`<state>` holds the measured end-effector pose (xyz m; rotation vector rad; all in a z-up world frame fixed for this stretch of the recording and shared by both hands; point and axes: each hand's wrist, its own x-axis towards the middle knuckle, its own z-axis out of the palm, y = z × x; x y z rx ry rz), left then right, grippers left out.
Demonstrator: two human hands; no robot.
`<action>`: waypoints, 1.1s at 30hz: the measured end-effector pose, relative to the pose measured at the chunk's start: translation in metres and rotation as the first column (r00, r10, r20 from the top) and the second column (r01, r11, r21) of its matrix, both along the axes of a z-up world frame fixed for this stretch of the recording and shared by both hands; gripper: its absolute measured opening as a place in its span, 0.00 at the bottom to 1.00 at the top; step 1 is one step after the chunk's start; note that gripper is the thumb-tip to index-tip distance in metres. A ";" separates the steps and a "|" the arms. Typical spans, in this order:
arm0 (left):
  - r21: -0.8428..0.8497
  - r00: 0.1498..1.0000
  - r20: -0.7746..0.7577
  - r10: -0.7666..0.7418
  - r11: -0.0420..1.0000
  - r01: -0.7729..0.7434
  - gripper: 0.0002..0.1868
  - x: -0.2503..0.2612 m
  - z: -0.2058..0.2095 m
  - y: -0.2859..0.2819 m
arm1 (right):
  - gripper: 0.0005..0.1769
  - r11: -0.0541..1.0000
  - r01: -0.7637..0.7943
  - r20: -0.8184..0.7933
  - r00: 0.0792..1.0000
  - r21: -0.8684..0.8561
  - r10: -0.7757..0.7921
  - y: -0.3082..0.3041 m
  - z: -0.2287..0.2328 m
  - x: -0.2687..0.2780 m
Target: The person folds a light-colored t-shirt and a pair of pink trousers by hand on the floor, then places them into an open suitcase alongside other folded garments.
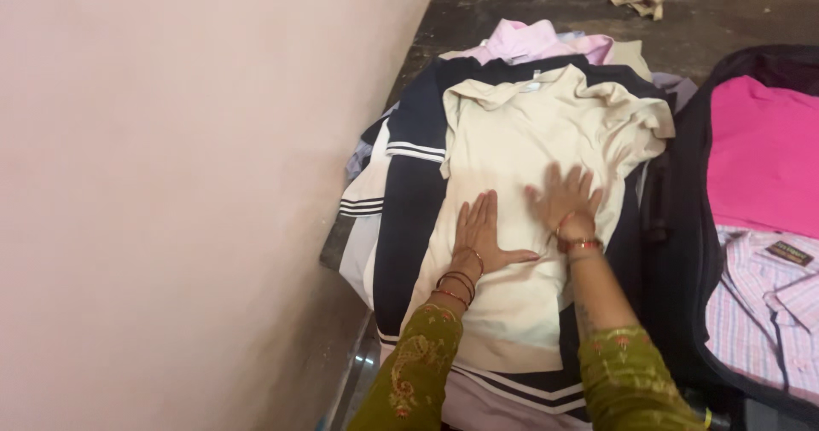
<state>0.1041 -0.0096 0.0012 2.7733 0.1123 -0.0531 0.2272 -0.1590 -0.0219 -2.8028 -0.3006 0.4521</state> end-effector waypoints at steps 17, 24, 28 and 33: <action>-0.164 0.808 0.131 0.575 0.816 -0.554 0.15 0.105 -0.044 0.119 | 0.47 0.998 -0.046 0.366 0.929 -0.049 0.061 0.002 -0.006 -0.043; -0.406 0.513 0.406 0.757 0.652 -0.641 0.19 0.166 -0.019 0.182 | 0.46 0.997 -0.033 0.327 0.944 -0.066 0.053 0.003 0.000 -0.041; -0.585 0.195 0.408 0.892 0.420 -0.694 0.13 0.177 0.023 0.236 | 0.46 0.999 -0.031 0.340 0.939 -0.035 0.042 0.003 0.003 -0.042; -0.364 0.189 0.626 0.756 0.498 -0.787 0.11 0.180 0.029 0.238 | 0.46 0.999 -0.027 0.330 0.943 -0.040 0.038 0.004 0.005 -0.042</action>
